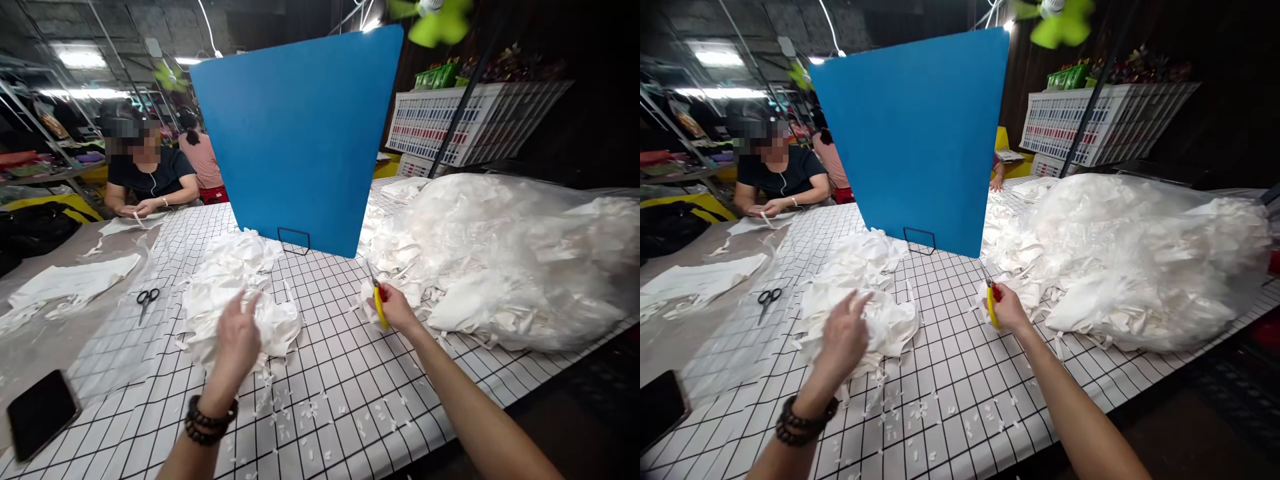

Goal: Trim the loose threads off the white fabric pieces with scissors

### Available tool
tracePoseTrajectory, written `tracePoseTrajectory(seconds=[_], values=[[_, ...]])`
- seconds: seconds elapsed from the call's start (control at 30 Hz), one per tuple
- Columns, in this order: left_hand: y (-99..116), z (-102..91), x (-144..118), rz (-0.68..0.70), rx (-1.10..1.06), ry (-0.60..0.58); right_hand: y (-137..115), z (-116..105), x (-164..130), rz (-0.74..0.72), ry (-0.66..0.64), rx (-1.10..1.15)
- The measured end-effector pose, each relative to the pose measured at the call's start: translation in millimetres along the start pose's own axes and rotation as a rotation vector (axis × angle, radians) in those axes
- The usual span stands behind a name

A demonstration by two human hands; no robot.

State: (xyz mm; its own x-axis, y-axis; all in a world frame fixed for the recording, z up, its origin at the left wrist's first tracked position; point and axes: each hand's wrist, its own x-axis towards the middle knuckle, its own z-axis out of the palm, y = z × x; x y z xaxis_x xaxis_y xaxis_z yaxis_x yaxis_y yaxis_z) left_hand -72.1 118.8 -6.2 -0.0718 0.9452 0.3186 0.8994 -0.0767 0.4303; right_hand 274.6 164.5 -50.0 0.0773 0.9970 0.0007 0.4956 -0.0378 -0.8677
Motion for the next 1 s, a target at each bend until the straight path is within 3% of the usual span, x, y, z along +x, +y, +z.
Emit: tracePoseTrajectory(seconds=[0.1, 0.17, 0.27, 0.43, 0.6, 0.67, 0.83, 1.0], values=[[46.5, 38.7, -15.0, 0.165, -0.491, -0.353, -11.6, -3.3, -28.5, -0.013, -0.176, 0.131], [71.9, 67.7, -22.6, 0.138, -0.706, -0.576, -15.2, 0.8, -49.9, 0.003, -0.288, 0.170], [94.7, 108.0, -28.2, 0.060, -0.766, -0.702, -8.9, 7.8, -76.2, 0.051, -0.341, 0.184], [103.5, 142.7, -26.5, 0.085, -0.687, -0.591, 23.6, -7.9, -89.1, 0.125, -0.171, 0.114], [96.4, 140.8, -24.2, 0.049, -0.634, -0.473, 52.0, -48.3, -67.8, 0.149, 0.192, -0.116], [92.7, 136.3, -24.1, 0.026, -0.634, -0.441, 57.8, -58.6, -50.7, 0.118, 0.276, -0.198], [87.1, 125.2, -21.7, 0.013, -0.665, -0.392, 57.7, -65.7, 4.6, -0.017, 0.226, -0.332], [84.6, 116.3, -17.2, 0.031, -0.701, -0.324, 40.9, -73.2, 48.4, -0.091, 0.143, -0.433]])
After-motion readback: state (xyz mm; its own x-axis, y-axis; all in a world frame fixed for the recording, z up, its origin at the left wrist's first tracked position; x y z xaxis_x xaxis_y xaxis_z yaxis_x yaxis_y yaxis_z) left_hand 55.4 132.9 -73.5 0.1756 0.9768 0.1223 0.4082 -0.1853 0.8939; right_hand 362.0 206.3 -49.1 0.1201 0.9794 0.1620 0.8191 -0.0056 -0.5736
